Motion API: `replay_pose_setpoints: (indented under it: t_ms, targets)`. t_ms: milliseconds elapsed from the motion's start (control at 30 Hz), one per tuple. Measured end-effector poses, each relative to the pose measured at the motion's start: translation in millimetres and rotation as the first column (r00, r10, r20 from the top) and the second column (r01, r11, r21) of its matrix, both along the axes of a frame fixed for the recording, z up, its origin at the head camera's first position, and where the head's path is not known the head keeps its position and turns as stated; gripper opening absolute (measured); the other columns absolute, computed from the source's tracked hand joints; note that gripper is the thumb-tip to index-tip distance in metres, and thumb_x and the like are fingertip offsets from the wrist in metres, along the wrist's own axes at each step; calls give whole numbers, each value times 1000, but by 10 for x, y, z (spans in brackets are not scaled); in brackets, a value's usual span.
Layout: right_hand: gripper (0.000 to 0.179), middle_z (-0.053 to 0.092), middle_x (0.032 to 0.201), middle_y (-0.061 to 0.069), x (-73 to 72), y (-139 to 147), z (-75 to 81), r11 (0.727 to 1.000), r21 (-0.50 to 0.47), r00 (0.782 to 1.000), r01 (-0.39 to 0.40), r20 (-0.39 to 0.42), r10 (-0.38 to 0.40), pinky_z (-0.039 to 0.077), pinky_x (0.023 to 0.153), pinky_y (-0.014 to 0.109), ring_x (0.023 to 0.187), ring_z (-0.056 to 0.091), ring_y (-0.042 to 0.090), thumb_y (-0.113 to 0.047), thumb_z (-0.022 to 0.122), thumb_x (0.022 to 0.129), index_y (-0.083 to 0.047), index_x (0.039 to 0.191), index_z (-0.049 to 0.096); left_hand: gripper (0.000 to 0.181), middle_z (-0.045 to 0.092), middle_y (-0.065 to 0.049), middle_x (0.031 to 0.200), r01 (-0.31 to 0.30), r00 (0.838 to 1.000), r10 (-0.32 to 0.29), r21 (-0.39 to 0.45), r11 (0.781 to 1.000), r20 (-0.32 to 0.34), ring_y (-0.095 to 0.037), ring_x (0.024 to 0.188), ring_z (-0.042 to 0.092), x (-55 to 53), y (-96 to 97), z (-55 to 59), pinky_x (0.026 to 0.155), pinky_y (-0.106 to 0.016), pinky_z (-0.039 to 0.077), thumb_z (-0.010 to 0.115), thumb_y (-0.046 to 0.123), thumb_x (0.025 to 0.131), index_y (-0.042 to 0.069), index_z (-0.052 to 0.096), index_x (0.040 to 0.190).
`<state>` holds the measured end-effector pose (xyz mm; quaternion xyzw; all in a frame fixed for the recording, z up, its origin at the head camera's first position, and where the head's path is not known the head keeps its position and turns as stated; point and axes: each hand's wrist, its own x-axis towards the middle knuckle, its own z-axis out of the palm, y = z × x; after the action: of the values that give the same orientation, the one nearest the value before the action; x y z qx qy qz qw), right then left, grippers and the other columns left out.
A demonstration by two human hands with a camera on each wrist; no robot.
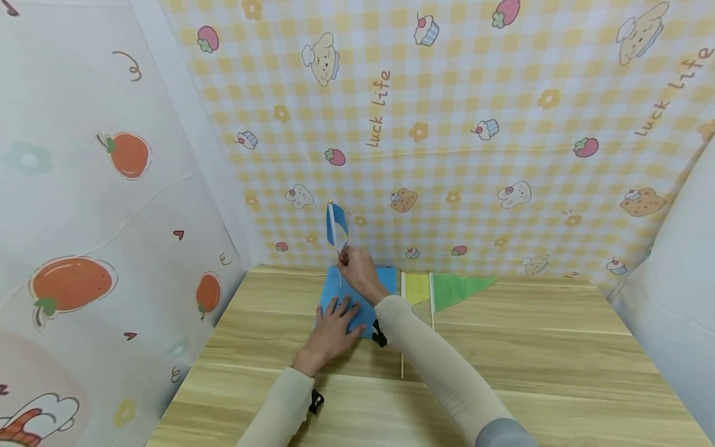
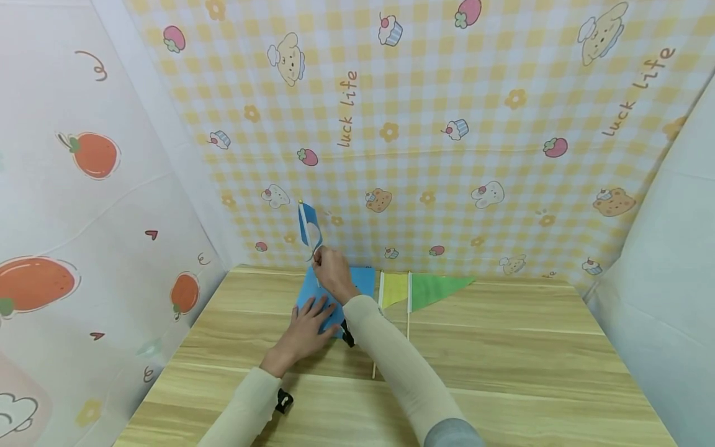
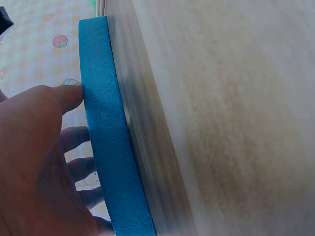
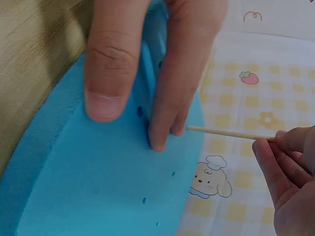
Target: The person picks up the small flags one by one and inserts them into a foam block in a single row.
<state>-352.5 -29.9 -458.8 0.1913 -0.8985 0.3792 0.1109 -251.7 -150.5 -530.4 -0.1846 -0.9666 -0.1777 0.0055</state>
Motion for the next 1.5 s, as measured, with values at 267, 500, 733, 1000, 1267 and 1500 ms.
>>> replay_pose_setpoints:
  t_ms: [267, 500, 733, 1000, 1267, 1500]
  targets:
    - [7, 69, 93, 10, -7, -18, -84, 1000, 9, 1000, 3, 8, -3, 54, 68, 28, 81, 68, 20, -12, 68, 106, -6, 101, 67, 60, 36, -16, 173, 1, 1000, -1, 7, 1000, 4, -50, 160, 26, 0, -3, 2, 121, -82, 18, 57, 46, 110, 13, 52, 160]
    - [6, 71, 99, 12, 16, -22, -80, 1000, 18, 1000, -3, -7, 3, 55, 69, 28, 85, 70, 23, -10, 68, 105, -5, 107, 71, 60, 37, -16, 172, -2, 1000, 2, 8, 1000, 12, -50, 160, 27, 5, -2, 8, 121, -82, 18, 58, 45, 110, 13, 52, 159]
    - [10, 71, 94, 11, 10, -25, -92, 999, 31, 1000, 11, -20, -10, 51, 59, 25, 70, 64, 15, -15, 64, 108, -8, 105, 70, 59, 38, -17, 172, -3, 1000, 3, 0, 1000, 6, -50, 160, 28, -1, 4, 4, 121, -82, 19, 58, 45, 110, 12, 53, 159]
    - [14, 71, 96, 13, -3, -34, -110, 1000, 14, 1000, 4, 20, -4, 52, 55, 22, 59, 61, 7, -17, 63, 109, -5, 110, 70, 59, 37, -16, 172, -6, 1000, 6, -11, 1000, 16, -50, 160, 27, -5, 6, 0, 121, -81, 19, 57, 46, 110, 14, 53, 159]
    - [11, 74, 96, 10, -7, -5, -67, 999, 51, 999, 1, 40, -3, 53, 59, 22, 62, 63, 7, -15, 64, 109, -6, 112, 71, 60, 35, -15, 173, -10, 1000, 10, -4, 1000, 27, -49, 161, 25, -7, 9, 1, 122, -81, 18, 56, 47, 110, 15, 52, 160]
    - [13, 75, 98, 12, 15, 76, -16, 999, 6, 998, -40, 53, 40, 53, 60, 24, 63, 64, 9, -13, 62, 109, -5, 115, 70, 61, 33, -13, 175, -16, 999, 16, -11, 1000, 31, -48, 162, 22, -29, 11, -21, 123, -80, 16, 54, 49, 110, 17, 49, 162]
